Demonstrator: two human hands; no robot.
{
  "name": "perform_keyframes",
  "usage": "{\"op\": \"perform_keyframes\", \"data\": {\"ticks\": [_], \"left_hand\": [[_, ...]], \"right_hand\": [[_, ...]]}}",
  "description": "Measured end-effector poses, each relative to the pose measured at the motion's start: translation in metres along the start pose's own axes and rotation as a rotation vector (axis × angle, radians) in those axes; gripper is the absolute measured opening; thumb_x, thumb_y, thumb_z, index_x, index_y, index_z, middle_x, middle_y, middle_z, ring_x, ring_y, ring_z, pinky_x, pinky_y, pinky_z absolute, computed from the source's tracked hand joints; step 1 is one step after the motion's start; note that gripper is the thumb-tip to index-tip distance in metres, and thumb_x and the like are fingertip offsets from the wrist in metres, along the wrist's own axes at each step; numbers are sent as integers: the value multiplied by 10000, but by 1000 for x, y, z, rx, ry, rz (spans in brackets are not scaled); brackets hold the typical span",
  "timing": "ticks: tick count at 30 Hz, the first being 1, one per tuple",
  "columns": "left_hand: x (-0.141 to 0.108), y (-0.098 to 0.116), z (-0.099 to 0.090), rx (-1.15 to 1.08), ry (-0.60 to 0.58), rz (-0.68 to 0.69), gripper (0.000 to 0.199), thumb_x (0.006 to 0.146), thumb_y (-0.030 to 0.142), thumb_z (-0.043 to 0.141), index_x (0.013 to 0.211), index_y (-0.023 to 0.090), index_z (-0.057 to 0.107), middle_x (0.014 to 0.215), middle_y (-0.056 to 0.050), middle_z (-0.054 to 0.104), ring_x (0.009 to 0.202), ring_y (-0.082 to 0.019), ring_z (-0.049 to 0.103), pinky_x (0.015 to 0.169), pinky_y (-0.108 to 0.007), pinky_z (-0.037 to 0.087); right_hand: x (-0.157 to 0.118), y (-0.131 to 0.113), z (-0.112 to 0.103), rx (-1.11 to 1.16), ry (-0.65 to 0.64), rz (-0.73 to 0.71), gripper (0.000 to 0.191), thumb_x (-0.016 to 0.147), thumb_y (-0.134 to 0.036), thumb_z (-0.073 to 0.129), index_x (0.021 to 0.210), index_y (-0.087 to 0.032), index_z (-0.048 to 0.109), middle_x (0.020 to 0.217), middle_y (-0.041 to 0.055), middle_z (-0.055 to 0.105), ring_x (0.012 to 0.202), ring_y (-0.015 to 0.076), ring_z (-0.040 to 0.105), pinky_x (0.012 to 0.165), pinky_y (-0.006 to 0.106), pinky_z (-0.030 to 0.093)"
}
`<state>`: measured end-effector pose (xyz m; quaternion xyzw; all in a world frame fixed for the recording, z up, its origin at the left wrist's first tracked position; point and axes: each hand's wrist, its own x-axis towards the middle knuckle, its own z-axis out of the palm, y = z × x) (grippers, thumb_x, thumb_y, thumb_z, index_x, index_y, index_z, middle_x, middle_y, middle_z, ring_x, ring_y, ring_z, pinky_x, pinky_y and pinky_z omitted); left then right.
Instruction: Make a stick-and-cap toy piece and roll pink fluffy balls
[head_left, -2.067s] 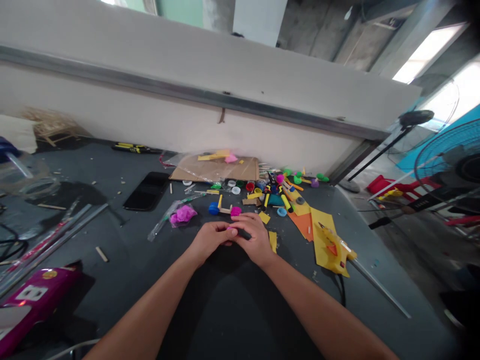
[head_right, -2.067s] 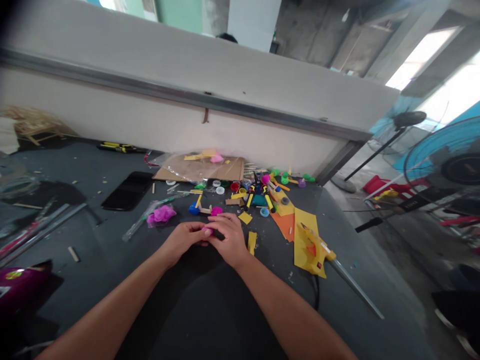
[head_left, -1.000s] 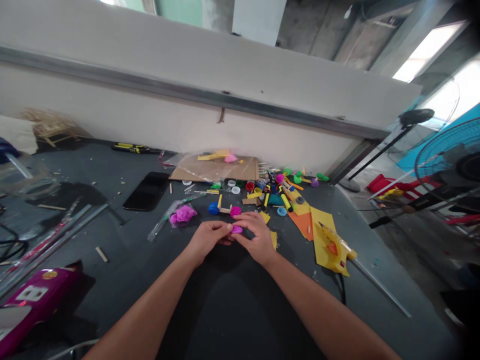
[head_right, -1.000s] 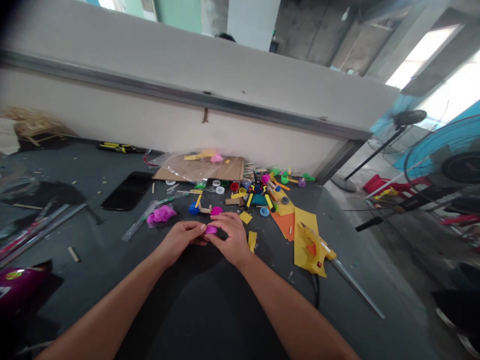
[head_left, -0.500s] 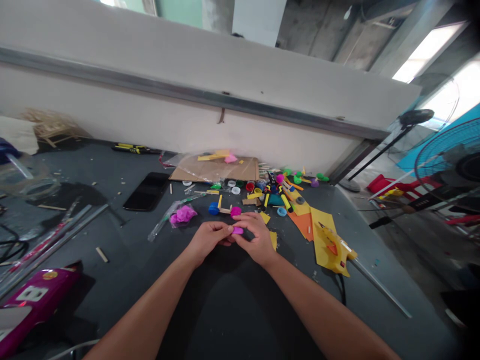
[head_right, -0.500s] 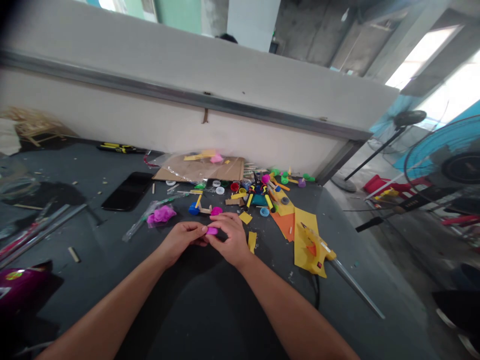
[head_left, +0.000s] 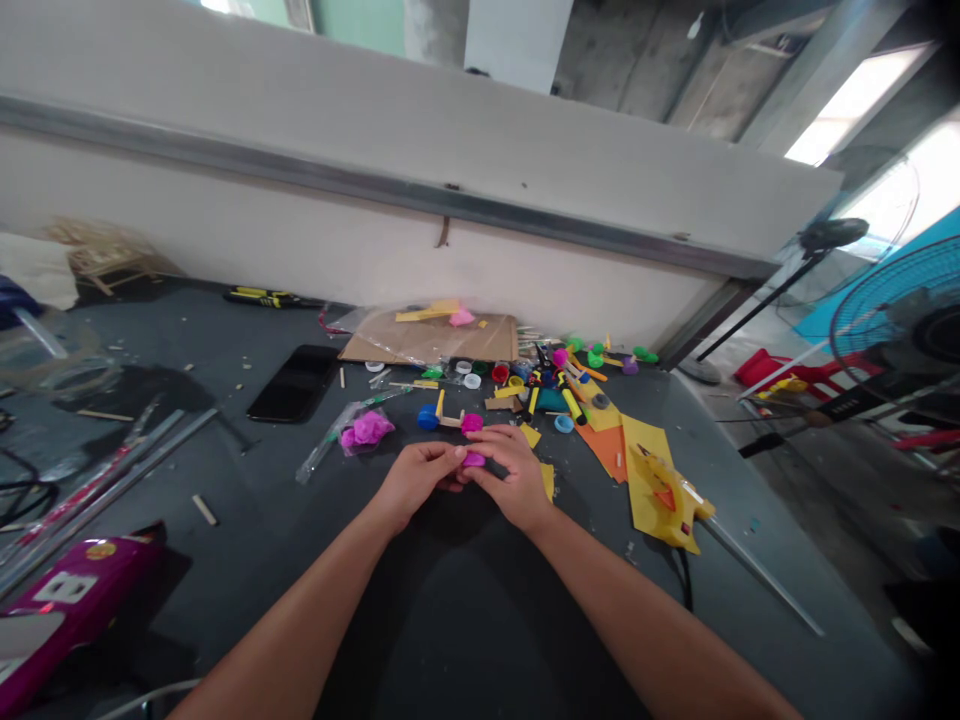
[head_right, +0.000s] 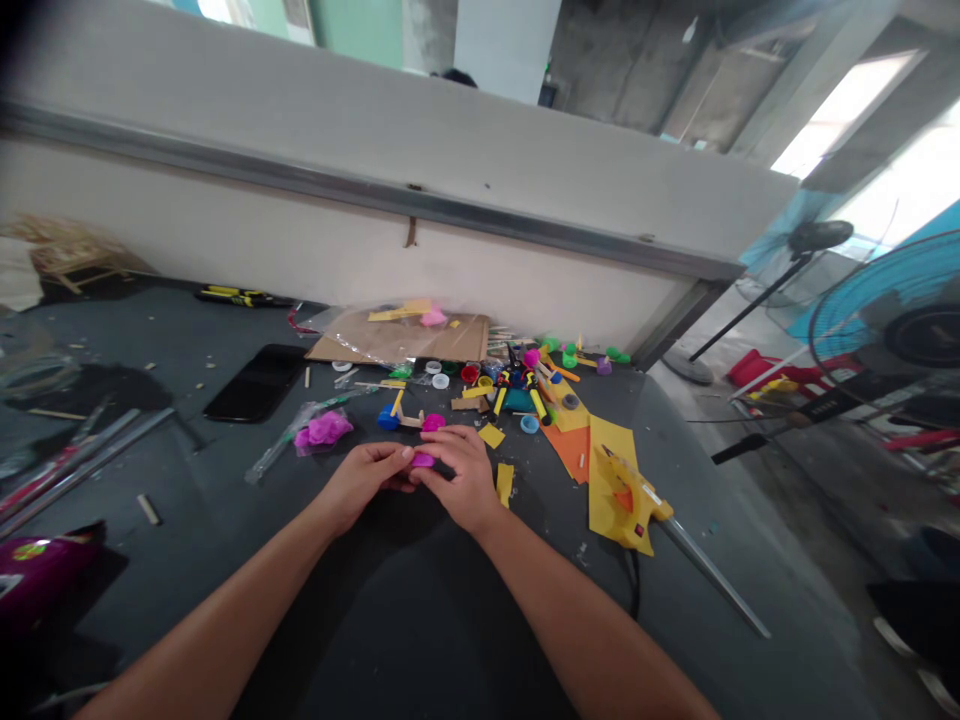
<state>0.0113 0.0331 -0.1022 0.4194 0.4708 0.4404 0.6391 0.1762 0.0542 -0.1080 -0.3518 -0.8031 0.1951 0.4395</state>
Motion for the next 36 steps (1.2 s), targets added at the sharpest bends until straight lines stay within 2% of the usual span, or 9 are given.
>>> {"op": "perform_keyframes", "data": {"ticks": [6, 11, 16, 23, 28, 36], "left_hand": [[0, 0, 1, 33, 9, 2, 279, 658, 404, 710, 675, 127, 683, 631, -18, 642, 578, -108, 566, 617, -242, 478], [0, 0, 1, 20, 0, 2, 286, 681, 410, 691, 737, 130, 696, 658, -25, 655, 606, -118, 580, 635, -253, 488], [1, -2, -1, 52, -17, 11, 272, 671, 393, 707, 717, 126, 691, 661, -22, 653, 601, -112, 573, 627, -245, 481], [1, -4, -1, -1, -11, 12, 334, 734, 440, 633, 697, 111, 683, 636, -36, 648, 595, -119, 580, 631, -267, 499], [0, -2, -1, 1, -20, 6, 291, 703, 397, 675, 724, 107, 688, 642, -32, 650, 597, -112, 580, 629, -249, 492], [0, -2, 0, 26, -8, 12, 310, 697, 424, 675, 690, 115, 678, 617, -34, 655, 583, -115, 587, 619, -241, 485]], "right_hand": [[-1, 1, 1, -2, -7, -5, 205, 749, -327, 686, 950, -284, 675, 1024, 25, 680, 1056, 219, 544, 928, 421, 423], [-1, 0, 1, 4, 9, -2, 144, 762, -309, 676, 898, -263, 673, 1017, 20, 676, 1053, 201, 540, 940, 393, 412], [-1, -1, 1, 5, -2, -9, 186, 747, -303, 687, 928, -265, 665, 1021, 20, 673, 1057, 202, 539, 943, 389, 408], [0, -3, 0, 7, 6, -13, 84, 786, -250, 603, 858, -233, 643, 1022, 35, 673, 1036, 202, 557, 940, 398, 405], [0, -3, 0, 10, 8, -12, 120, 768, -280, 638, 881, -239, 648, 1024, 33, 671, 1049, 199, 544, 934, 388, 408], [0, -4, 0, -5, 21, -23, 101, 783, -270, 619, 873, -247, 658, 1021, 26, 676, 1041, 204, 554, 938, 405, 412]]}}
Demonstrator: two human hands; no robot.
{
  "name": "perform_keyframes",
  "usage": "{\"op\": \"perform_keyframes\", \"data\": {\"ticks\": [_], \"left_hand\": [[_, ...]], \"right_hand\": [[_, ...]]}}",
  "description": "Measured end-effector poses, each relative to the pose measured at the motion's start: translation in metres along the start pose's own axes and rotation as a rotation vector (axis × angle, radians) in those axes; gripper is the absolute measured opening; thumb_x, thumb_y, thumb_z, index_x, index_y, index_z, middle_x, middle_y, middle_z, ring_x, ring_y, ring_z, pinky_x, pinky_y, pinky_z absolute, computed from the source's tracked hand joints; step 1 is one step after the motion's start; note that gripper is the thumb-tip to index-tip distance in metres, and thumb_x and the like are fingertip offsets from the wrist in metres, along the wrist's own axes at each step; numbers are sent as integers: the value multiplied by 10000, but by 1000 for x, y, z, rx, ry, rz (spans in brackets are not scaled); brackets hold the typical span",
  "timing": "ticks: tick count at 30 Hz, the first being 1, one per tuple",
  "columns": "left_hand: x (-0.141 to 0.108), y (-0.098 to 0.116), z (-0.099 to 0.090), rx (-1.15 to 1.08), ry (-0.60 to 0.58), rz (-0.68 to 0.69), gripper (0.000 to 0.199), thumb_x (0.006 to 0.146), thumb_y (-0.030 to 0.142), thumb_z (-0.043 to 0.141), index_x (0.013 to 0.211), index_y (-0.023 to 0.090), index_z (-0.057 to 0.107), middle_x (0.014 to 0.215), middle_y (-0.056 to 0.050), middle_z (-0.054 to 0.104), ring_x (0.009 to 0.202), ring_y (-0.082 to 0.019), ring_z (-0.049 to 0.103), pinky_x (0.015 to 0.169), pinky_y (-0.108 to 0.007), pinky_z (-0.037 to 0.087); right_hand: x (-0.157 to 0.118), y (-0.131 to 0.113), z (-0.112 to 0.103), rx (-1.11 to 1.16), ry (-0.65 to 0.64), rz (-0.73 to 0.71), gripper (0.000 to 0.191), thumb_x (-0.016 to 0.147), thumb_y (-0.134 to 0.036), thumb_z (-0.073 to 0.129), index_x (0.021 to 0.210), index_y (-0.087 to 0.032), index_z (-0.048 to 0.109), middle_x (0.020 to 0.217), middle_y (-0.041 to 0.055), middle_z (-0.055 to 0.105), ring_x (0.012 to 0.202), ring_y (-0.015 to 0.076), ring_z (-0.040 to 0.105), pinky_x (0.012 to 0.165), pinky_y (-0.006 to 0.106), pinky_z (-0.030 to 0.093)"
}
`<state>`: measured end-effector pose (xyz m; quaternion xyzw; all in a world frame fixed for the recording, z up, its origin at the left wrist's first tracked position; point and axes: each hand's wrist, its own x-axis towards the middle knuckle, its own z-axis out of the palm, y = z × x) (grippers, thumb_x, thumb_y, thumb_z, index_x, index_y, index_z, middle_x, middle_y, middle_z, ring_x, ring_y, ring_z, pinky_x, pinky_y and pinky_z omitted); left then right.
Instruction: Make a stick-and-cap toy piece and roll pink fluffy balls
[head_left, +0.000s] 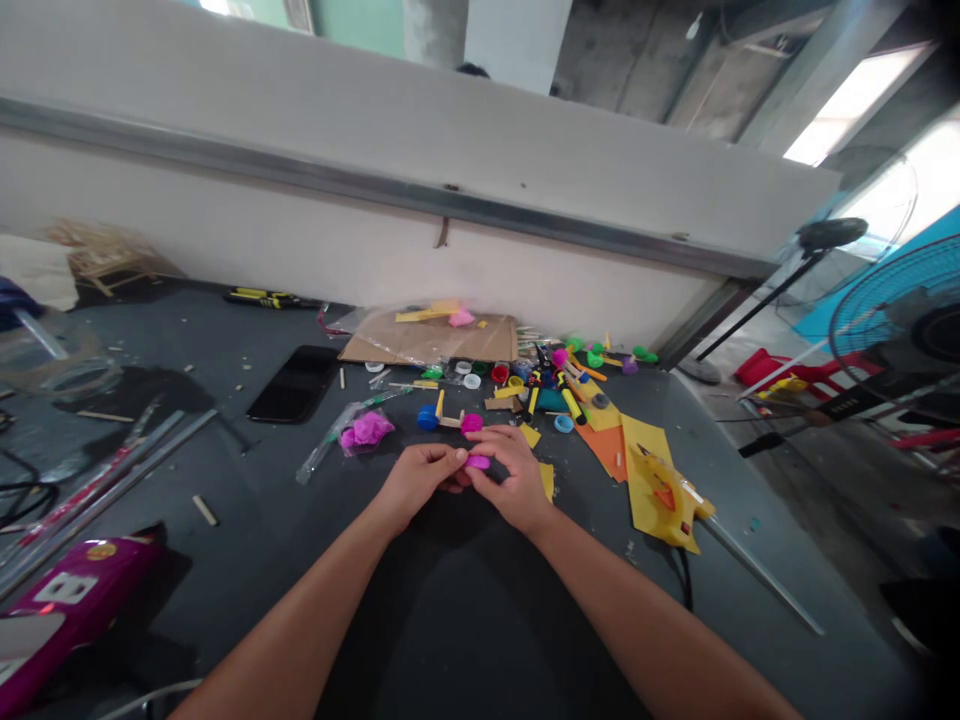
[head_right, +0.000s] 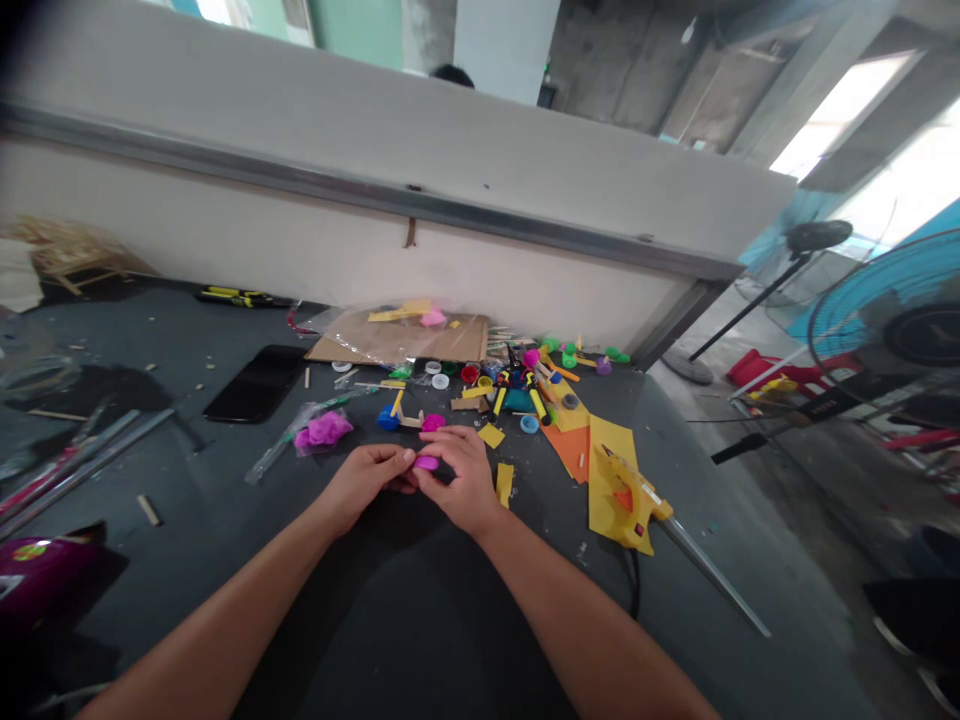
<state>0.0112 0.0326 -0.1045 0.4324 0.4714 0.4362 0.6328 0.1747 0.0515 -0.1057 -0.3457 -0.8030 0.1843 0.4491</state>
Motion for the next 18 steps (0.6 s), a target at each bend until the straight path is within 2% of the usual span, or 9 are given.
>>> {"op": "perform_keyframes", "data": {"ticks": [7, 18], "left_hand": [[1, -1, 0, 8, 38, 6, 319, 699, 434, 665, 685, 116, 677, 625, -43, 664, 570, -120, 588, 609, -255, 488], [1, 0, 2, 79, 41, 10, 259, 680, 378, 695, 630, 127, 660, 593, -21, 646, 566, -101, 566, 588, -213, 465]], "right_hand": [[0, 6, 0, -2, 10, 3, 240, 760, -319, 683, 998, -296, 681, 1022, 9, 692, 1043, 216, 548, 922, 410, 432], [-1, 6, 1, -36, -12, -27, 271, 762, -314, 678, 1033, -311, 668, 1042, 9, 684, 1046, 214, 553, 928, 421, 430]]}}
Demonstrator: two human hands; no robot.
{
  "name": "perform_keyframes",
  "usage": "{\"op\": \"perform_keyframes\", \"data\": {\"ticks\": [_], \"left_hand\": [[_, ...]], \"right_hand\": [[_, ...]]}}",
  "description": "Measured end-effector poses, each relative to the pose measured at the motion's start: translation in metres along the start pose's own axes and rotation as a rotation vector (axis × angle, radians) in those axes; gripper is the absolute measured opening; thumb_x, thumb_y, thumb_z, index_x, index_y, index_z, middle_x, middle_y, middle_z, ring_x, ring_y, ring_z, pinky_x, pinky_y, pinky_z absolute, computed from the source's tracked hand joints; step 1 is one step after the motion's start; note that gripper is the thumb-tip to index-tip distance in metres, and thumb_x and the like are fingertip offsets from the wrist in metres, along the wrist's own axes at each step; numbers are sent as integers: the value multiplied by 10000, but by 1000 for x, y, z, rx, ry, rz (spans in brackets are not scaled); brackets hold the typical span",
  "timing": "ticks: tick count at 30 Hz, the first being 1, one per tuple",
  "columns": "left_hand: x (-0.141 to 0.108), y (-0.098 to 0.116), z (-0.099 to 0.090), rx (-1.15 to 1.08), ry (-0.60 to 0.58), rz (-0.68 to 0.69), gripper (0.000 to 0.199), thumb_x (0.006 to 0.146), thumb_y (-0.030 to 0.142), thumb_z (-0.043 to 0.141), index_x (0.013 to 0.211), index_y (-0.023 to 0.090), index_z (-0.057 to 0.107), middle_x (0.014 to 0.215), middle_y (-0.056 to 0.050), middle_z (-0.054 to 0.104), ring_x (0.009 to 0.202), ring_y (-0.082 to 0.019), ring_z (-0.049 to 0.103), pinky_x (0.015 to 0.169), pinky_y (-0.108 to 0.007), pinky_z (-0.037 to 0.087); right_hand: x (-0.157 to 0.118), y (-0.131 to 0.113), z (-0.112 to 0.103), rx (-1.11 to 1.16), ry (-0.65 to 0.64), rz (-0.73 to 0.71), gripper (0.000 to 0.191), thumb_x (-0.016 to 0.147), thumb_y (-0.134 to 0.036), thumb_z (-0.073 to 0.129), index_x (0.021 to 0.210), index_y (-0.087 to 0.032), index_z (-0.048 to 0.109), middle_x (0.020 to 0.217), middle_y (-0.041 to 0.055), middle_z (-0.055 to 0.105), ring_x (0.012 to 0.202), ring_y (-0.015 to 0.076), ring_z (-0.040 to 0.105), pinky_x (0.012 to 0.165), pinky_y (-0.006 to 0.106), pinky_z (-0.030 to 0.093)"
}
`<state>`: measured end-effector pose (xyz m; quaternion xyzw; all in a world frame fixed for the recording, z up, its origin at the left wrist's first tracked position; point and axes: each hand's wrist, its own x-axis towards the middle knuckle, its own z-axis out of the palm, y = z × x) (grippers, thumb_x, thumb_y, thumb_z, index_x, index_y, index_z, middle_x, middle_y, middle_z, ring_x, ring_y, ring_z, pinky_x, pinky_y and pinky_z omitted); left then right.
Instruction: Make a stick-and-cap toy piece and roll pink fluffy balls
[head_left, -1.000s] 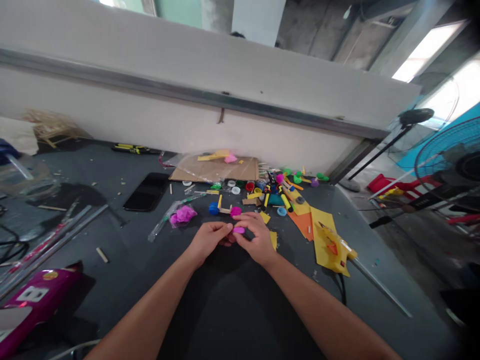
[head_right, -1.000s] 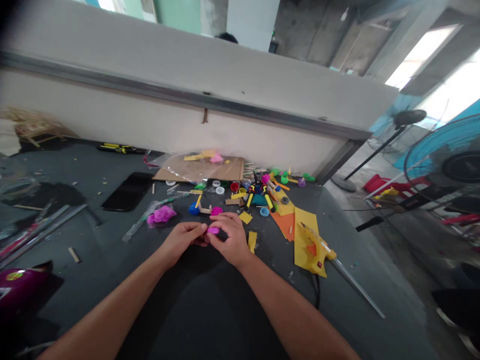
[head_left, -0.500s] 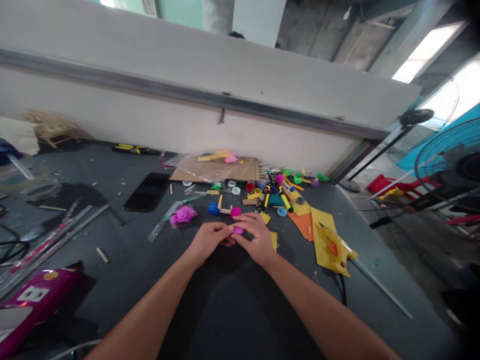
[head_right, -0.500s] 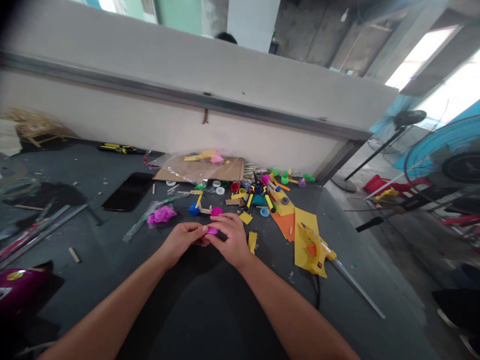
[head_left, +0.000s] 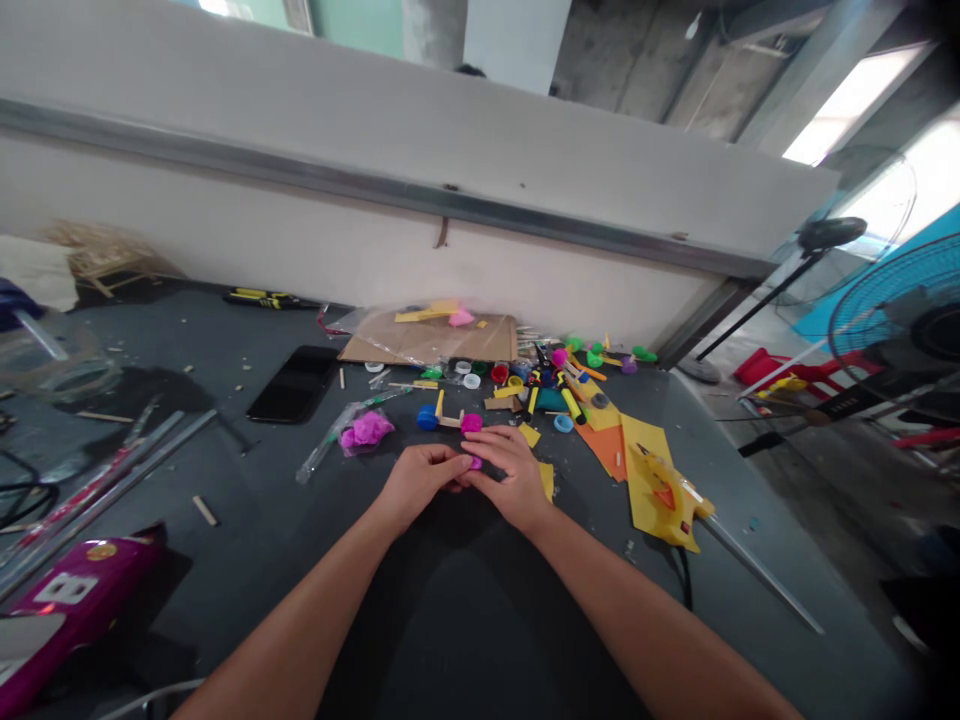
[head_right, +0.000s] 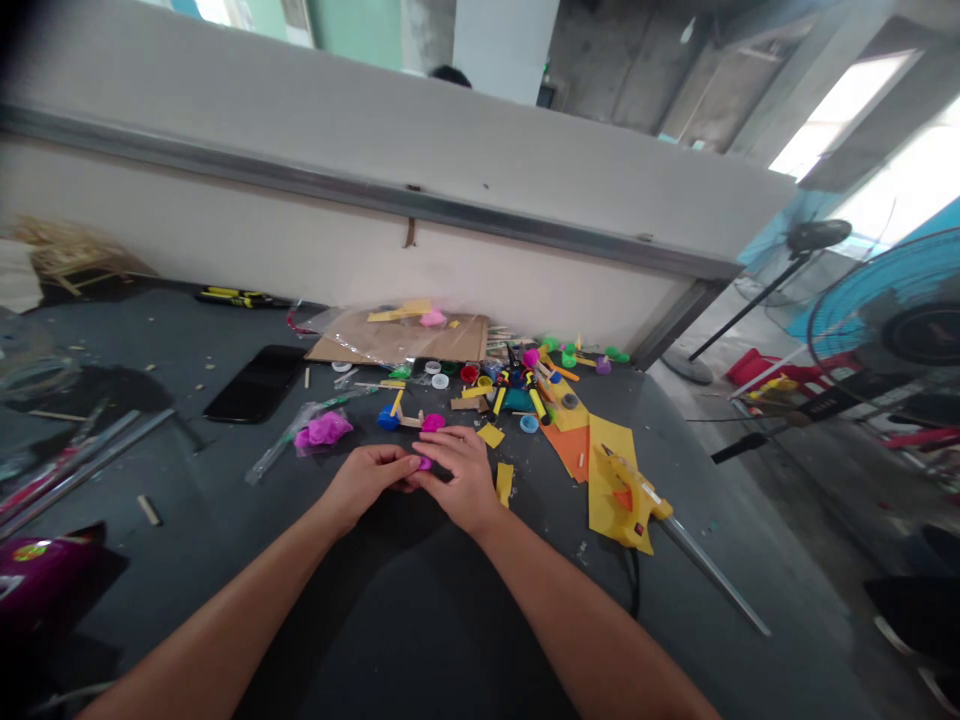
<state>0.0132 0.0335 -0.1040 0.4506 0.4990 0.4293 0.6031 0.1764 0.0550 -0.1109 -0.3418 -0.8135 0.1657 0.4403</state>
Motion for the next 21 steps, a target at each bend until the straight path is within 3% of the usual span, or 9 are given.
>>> {"op": "perform_keyframes", "data": {"ticks": [6, 11, 21], "left_hand": [[0, -1, -1, -54, 5, -4, 292, 670, 412, 694, 728, 126, 687, 653, -30, 666, 582, -115, 582, 609, -242, 485], [0, -1, -1, -2, -1, 8, 294, 669, 411, 698, 647, 119, 674, 575, -22, 637, 545, -102, 556, 568, -213, 455], [-1, 0, 0, -69, -19, -5, 325, 696, 438, 665, 686, 113, 685, 643, -47, 654, 593, -125, 580, 615, -259, 491]], "right_hand": [[0, 1, -1, -4, 18, 11, 178, 764, -314, 677, 940, -295, 696, 1006, 7, 695, 1032, 207, 553, 926, 402, 429], [-1, 2, 1, -9, -24, 12, 257, 740, -347, 696, 990, -289, 680, 1035, 19, 684, 1042, 212, 550, 927, 406, 422], [2, -4, -1, 12, -15, 35, 159, 808, -272, 606, 957, -269, 660, 1013, 19, 685, 1029, 189, 566, 931, 393, 412]]}}
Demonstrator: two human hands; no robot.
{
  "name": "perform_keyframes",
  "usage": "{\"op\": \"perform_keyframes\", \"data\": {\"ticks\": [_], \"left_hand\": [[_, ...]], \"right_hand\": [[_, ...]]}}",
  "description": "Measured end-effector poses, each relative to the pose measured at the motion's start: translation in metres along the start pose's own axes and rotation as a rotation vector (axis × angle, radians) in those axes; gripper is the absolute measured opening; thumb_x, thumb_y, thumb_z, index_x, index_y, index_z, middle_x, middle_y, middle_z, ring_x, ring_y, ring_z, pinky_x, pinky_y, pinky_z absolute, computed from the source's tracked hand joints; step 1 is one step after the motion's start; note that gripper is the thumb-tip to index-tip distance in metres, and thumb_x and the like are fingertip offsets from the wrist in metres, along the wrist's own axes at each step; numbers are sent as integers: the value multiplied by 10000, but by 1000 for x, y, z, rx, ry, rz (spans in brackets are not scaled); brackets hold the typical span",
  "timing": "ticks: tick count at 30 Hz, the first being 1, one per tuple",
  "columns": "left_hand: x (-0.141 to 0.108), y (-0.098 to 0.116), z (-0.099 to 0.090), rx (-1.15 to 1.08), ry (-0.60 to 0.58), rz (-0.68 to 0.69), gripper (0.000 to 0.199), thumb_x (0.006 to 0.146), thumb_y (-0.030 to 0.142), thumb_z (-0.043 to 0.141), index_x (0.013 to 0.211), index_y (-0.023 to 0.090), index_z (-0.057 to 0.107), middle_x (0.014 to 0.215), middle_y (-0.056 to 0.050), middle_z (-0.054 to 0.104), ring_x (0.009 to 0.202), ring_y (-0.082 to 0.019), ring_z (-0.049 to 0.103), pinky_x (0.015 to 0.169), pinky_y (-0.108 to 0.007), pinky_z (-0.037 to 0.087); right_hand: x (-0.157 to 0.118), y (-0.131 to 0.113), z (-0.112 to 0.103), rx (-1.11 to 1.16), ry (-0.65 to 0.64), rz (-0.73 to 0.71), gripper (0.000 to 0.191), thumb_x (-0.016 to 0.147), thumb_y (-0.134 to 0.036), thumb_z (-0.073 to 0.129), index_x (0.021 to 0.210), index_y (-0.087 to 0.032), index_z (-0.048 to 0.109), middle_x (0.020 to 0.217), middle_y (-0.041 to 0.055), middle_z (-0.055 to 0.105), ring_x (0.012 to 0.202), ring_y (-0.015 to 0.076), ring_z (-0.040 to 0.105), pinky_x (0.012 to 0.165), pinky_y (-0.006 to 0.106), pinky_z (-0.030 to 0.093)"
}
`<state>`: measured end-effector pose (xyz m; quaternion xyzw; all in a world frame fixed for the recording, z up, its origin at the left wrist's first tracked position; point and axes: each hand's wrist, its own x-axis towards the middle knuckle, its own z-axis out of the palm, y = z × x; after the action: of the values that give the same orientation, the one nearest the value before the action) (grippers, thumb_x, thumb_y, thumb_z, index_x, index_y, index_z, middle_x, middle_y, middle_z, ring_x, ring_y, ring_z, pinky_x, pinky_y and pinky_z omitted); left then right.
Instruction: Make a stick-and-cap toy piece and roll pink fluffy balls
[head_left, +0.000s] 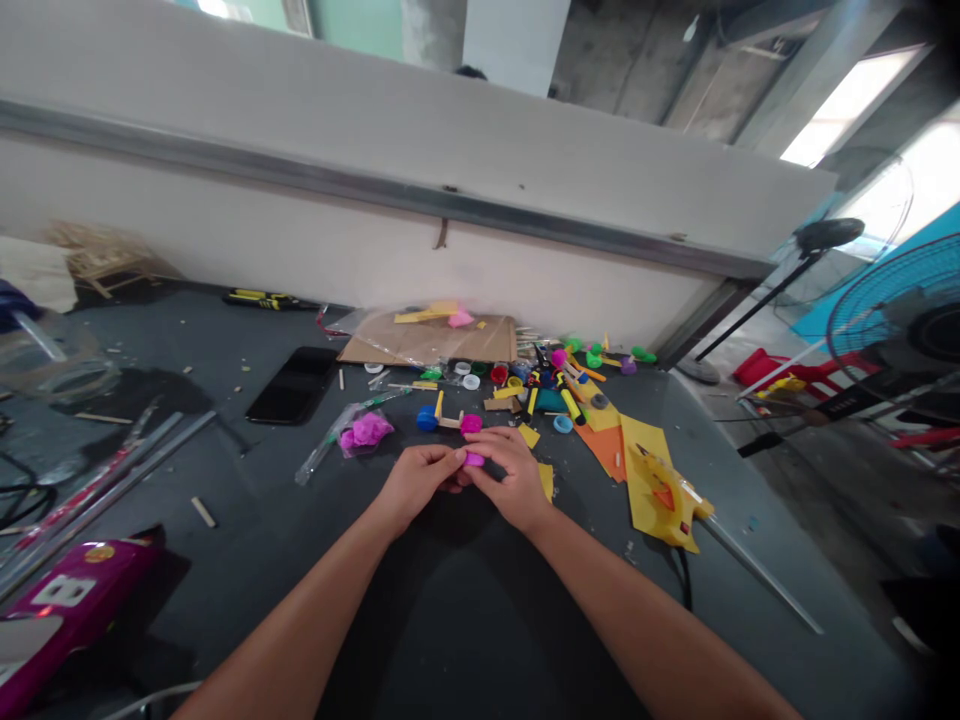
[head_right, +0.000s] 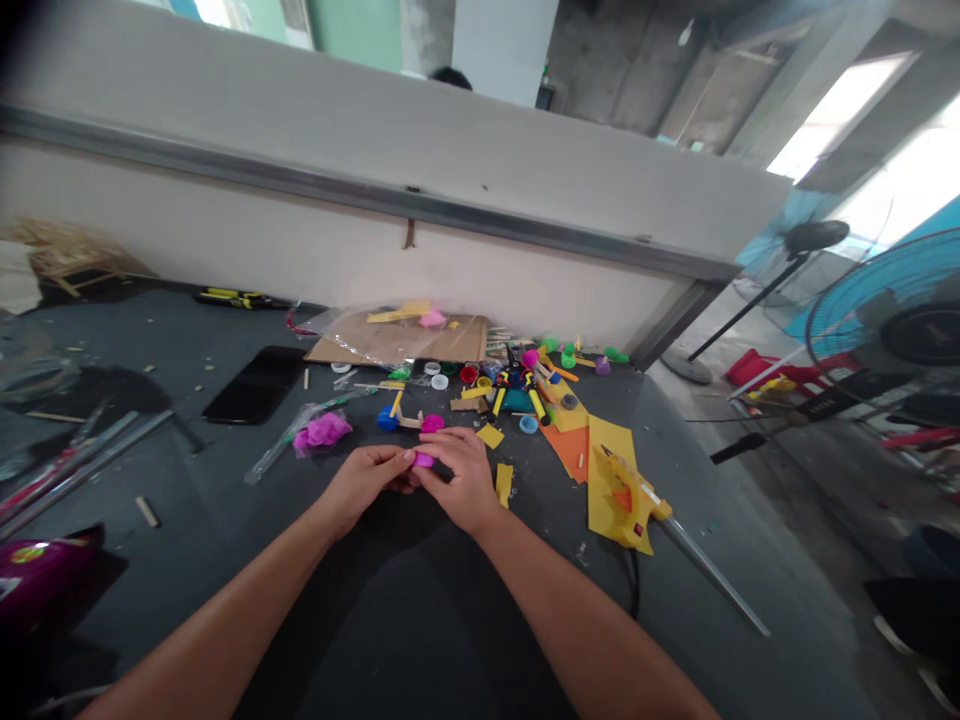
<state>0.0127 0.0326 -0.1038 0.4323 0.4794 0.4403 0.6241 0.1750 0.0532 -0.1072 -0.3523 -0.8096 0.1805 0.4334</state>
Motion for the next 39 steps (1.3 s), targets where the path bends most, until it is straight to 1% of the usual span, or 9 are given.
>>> {"op": "perform_keyframes", "data": {"ticks": [4, 10, 14, 19, 25, 28, 32, 36, 39], "left_hand": [[0, -1, 0, 12, 26, 7, 326, 683, 441, 680, 690, 115, 690, 616, -36, 647, 569, -119, 571, 603, -252, 487], [0, -1, 2, -35, 32, 9, 416, 709, 523, 621, 658, 114, 674, 612, -44, 648, 579, -132, 585, 617, -283, 505], [1, -2, 1, -7, 1, 12, 367, 703, 481, 647, 682, 116, 676, 629, -42, 649, 585, -127, 581, 607, -264, 497], [1, -1, 0, 8, 7, 12, 319, 685, 435, 678, 725, 118, 691, 625, -30, 642, 568, -114, 566, 597, -247, 490], [0, 1, 2, 6, 5, 6, 322, 689, 438, 669, 745, 122, 692, 645, -37, 647, 596, -124, 578, 600, -255, 492], [1, 0, 2, 47, 10, 3, 280, 647, 394, 710, 746, 133, 690, 651, -21, 644, 578, -112, 568, 598, -244, 480], [2, -2, 1, 73, 29, 10, 255, 641, 381, 714, 717, 139, 687, 632, -11, 637, 561, -106, 561, 597, -238, 473], [1, -1, 1, 17, 28, -4, 301, 676, 420, 682, 767, 134, 699, 661, -36, 655, 617, -130, 584, 618, -257, 493], [1, -2, 0, -6, 29, -19, 319, 690, 434, 667, 758, 124, 696, 667, -50, 662, 622, -136, 590, 633, -269, 502]], "right_hand": [[0, -2, 1, -2, 17, 15, 185, 749, -285, 663, 932, -257, 651, 1006, 25, 681, 1035, 201, 556, 930, 396, 412], [0, -1, 1, -3, 25, 0, 82, 776, -241, 610, 850, -240, 645, 996, 25, 682, 1028, 199, 555, 925, 391, 414], [-1, 0, 1, 9, 21, 4, 99, 785, -267, 623, 877, -246, 651, 1000, 23, 683, 1029, 201, 554, 926, 396, 416], [-1, 0, 0, 15, 2, 20, 215, 749, -310, 679, 957, -264, 652, 997, 21, 684, 1034, 205, 552, 923, 399, 420], [0, 0, 1, -1, 20, 24, 120, 790, -275, 635, 906, -264, 661, 986, 19, 691, 1018, 199, 564, 921, 403, 418], [0, 0, 2, -12, -2, 9, 126, 792, -284, 632, 914, -269, 664, 998, 22, 691, 1022, 207, 565, 923, 415, 415], [0, -1, 2, -17, -17, -6, 142, 792, -278, 636, 931, -271, 664, 1002, 17, 691, 1023, 206, 562, 928, 408, 416], [0, 1, 2, -15, 12, 6, 148, 784, -298, 652, 928, -270, 670, 986, 20, 694, 1026, 210, 560, 926, 405, 418], [-1, 3, 3, -21, 7, 9, 174, 773, -312, 665, 943, -279, 671, 998, 20, 690, 1033, 213, 560, 928, 410, 418]]}}
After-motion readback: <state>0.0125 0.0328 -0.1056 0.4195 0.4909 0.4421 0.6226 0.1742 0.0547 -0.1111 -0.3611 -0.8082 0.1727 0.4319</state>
